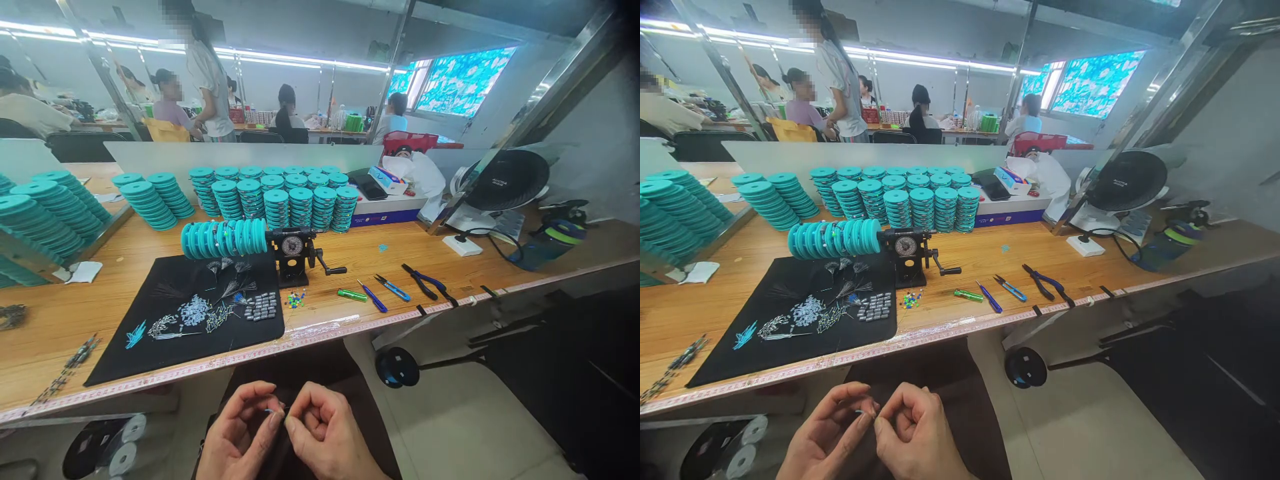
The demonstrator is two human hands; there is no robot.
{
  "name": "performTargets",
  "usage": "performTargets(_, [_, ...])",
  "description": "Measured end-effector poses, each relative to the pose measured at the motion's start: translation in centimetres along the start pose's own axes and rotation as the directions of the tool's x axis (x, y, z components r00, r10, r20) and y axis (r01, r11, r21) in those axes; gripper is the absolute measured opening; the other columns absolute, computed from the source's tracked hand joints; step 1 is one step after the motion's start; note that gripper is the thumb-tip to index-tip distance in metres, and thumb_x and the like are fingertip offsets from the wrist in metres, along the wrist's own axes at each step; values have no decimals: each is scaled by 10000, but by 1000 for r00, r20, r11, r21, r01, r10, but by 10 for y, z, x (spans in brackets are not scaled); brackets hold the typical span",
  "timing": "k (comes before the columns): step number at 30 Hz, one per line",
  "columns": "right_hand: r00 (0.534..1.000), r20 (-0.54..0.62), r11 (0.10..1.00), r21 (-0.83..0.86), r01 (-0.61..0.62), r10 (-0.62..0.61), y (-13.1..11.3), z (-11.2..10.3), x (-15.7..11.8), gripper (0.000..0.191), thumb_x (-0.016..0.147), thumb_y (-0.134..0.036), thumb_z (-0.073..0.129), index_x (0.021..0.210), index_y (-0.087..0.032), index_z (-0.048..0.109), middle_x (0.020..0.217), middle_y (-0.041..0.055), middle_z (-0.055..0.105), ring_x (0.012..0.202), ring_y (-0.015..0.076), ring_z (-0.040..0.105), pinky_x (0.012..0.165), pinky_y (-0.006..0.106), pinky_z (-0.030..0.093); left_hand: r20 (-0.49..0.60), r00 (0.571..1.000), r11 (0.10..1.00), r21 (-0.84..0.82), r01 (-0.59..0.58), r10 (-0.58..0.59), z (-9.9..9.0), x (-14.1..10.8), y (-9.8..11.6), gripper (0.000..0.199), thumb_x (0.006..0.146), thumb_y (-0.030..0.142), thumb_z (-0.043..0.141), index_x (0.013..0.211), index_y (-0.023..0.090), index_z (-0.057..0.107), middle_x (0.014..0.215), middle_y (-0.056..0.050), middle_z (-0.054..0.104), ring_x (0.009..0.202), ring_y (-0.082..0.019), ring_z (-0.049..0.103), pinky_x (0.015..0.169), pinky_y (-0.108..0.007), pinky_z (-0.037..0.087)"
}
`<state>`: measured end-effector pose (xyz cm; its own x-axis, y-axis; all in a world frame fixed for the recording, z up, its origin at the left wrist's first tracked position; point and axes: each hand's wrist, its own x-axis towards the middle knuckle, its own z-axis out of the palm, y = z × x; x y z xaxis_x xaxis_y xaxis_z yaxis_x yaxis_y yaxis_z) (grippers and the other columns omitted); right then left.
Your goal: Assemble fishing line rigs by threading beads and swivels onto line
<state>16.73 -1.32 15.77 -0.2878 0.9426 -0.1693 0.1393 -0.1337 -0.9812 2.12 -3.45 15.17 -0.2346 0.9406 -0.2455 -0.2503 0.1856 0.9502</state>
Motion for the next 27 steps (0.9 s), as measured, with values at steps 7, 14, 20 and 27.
performTargets(7, [1000, 5, 1000, 28, -3, 3, 4, 0, 0, 227, 779, -347, 698, 652, -193, 590, 474, -86, 346, 455, 75, 265, 500, 223, 310, 10, 1000, 999, -33, 2, -1, -1, 1, -4, 377, 615, 418, 848, 884, 195, 706, 717, -47, 723, 752, -195, 669, 694, -242, 510])
performTargets(14, [1000, 8, 998, -50, -26, 26, 4, 2, 1, 182, 771, -241, 667, 638, -192, 552, 459, -96, 326, 440, 71, 261, 498, 228, 288, 37, 999, 1000, -23, -8, 9, -3, 0, -8, 351, 641, 389, 838, 892, 188, 698, 729, -51, 721, 757, -192, 665, 671, -234, 502])
performTargets(20, [1000, 8, 999, -18, -27, 27, 5, 2, 0, 185, 774, -245, 665, 649, -197, 538, 475, -96, 328, 439, 69, 264, 495, 226, 285, 29, 1000, 999, -36, -4, 5, -3, 1, -8, 341, 645, 392, 837, 890, 198, 700, 731, -43, 721, 749, -177, 662, 682, -218, 500])
performTargets(27, [999, 11, 998, -44, -41, 42, 2, 2, 0, 198, 780, -269, 668, 652, -187, 541, 482, -100, 319, 447, 67, 254, 506, 220, 290, 35, 999, 999, 1, -35, 35, -1, 0, -4, 322, 650, 411, 830, 871, 212, 705, 727, -20, 719, 741, -156, 655, 721, -197, 502])
